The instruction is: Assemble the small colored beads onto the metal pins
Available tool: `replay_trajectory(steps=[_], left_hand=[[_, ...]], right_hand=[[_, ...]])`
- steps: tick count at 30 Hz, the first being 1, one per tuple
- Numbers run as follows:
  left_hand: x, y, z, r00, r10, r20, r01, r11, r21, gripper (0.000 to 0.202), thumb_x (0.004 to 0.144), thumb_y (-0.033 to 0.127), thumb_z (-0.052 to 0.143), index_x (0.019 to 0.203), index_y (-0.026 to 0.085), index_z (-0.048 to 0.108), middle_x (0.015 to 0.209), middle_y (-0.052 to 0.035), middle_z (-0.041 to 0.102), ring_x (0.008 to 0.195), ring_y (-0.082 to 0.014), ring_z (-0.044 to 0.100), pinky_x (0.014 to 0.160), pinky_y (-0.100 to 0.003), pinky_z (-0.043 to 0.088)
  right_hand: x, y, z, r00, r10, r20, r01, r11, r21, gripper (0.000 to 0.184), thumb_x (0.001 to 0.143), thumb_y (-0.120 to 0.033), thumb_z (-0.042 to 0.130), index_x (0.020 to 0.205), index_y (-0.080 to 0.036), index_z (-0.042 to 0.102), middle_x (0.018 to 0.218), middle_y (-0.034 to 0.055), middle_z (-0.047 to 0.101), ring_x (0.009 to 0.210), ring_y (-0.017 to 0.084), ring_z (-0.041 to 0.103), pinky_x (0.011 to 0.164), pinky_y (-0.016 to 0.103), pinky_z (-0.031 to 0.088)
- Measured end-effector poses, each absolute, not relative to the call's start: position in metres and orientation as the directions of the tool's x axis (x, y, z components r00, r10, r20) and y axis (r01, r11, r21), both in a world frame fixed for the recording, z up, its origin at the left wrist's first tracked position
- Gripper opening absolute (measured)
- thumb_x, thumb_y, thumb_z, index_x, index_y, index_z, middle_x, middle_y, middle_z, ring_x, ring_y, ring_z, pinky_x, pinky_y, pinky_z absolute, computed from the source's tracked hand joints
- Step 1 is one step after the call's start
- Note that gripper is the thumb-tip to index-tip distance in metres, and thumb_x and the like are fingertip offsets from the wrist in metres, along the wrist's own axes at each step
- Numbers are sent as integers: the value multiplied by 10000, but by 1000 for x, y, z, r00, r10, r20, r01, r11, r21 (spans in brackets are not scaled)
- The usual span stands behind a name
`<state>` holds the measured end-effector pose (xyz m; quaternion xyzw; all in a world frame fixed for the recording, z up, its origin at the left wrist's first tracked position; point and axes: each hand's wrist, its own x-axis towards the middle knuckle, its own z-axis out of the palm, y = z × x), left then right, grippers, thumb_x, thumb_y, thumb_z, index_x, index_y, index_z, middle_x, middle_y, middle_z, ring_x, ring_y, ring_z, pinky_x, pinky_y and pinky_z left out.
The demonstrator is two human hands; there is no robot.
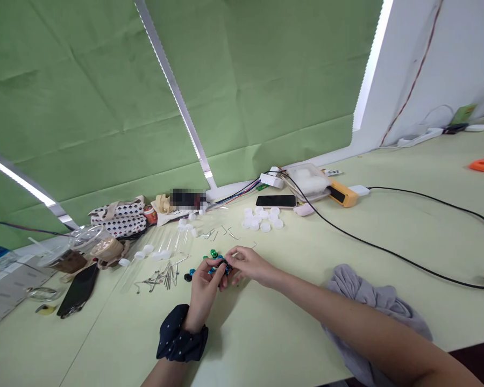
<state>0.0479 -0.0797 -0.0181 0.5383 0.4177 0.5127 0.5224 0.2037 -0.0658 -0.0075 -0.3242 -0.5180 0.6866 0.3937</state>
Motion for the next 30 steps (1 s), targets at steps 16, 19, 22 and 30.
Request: replay_trajectory(steps=[16,19,22,30], left_hand=[[47,-80,-18,132,985,113,-80,-103,992,257,730,345,649,847,165,506,529,50,533,407,-74,494,387,-175,344],[47,-80,-19,145,983,116,-74,-106,992,255,738,342,643,852,163,502,539,52,524,402,-72,489,381,-177,347],[48,-80,-19,153,981,118,-67,-109,992,246,747,325,636,864,160,494,556,47,530,407,-68,489,380,-173,345],[48,-79,-19,134,984,113,-76,-103,992,265,720,334,657,846,159,502,589,37,543,401,-64,497,370,-172,339]], right_hand=[[206,-65,-8,-455,890,29,-228,-85,-970,396,669,-453,688,890,-175,511,841,12,590,656,112,610,637,277,511],[204,-66,-8,-492,865,-101,-184,-216,-959,412,761,-556,531,872,-161,492,660,5,589,534,115,588,504,250,479],[204,-65,-7,-496,865,-77,-155,-175,-972,411,716,-524,610,839,-146,505,652,3,585,509,97,566,485,225,457],[206,-66,-5,-457,885,-90,-162,-182,-970,420,719,-542,594,844,-150,510,683,11,582,511,100,566,497,244,469]])
